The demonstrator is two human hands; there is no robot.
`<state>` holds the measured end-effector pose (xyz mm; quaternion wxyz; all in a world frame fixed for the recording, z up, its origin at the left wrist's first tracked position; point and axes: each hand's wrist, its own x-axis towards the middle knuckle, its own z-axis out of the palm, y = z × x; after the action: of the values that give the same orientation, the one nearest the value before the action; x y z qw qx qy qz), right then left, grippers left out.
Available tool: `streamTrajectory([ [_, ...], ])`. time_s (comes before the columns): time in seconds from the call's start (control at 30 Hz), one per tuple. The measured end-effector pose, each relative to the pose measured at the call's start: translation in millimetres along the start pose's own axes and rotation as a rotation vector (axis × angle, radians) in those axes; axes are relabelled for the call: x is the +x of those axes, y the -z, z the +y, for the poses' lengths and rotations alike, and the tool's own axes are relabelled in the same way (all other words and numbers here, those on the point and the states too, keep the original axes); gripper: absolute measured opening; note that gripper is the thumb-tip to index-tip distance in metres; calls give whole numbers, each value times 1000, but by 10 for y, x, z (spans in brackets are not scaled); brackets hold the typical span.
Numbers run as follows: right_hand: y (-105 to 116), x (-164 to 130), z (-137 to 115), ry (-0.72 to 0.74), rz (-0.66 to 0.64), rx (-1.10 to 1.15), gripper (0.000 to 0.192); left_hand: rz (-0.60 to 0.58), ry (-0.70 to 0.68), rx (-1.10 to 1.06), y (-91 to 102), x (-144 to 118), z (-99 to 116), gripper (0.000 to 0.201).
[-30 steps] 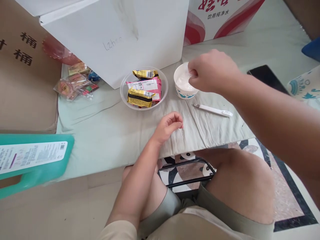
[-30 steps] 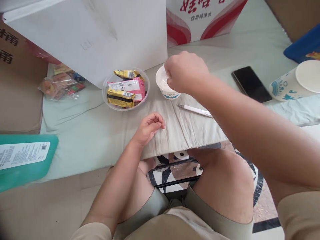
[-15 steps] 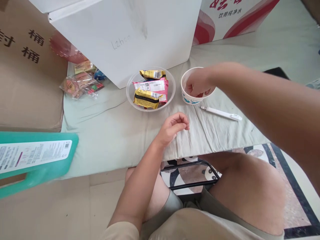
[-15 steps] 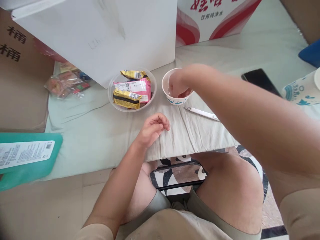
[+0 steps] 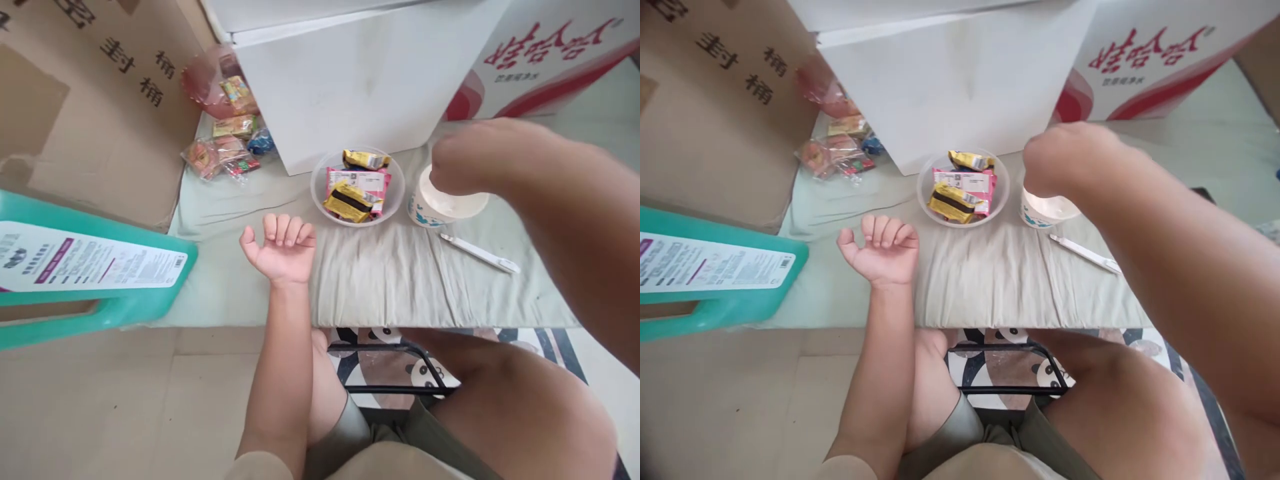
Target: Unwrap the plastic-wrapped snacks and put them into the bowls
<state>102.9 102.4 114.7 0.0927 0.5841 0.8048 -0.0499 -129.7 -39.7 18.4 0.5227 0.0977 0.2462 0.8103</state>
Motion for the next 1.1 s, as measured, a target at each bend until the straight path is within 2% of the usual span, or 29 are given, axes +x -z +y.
streamTrajectory([
  [0.03,161,-86,-203,7,4,-119,6,76,-41,-36,43,49,43,49],
  [0.07,288,-153,-440,76,17,-147,5,157,-68,-56,85,96,83,44],
  [0.1,371,-190,-699,181,67,-84,8,240,-83,-62,123,138,120,41],
  [0.13,406,-187,-970,283,48,0,12,316,-90,-55,155,175,155,41],
  [0.23,287,78,-1752,571,12,177,34,460,-87,-16,205,250,237,41],
  [0.27,207,236,-1980,615,1,195,42,483,-83,-13,207,266,256,40],
  [0.37,-19,767,-2526,532,-4,224,69,511,-55,-66,186,307,294,39],
  [0.47,-154,1164,-2855,442,-76,203,86,517,-15,-151,166,349,315,37],
  [0.53,-211,1295,-2965,449,-135,174,90,521,6,-185,166,373,326,37],
  [0.63,-285,1344,-3010,465,-142,158,77,511,31,-197,178,394,340,37],
  [0.77,-330,1300,-2959,469,-76,204,56,506,20,-207,177,383,373,36],
  [0.87,-280,1225,-2901,484,-28,235,50,535,-7,-220,172,356,413,35],
  [1.0,-187,1082,-2789,468,56,324,45,511,-50,-185,210,333,439,36],
  [1.1,-161,968,-2677,536,138,351,23,478,-70,-167,262,331,407,37],
])
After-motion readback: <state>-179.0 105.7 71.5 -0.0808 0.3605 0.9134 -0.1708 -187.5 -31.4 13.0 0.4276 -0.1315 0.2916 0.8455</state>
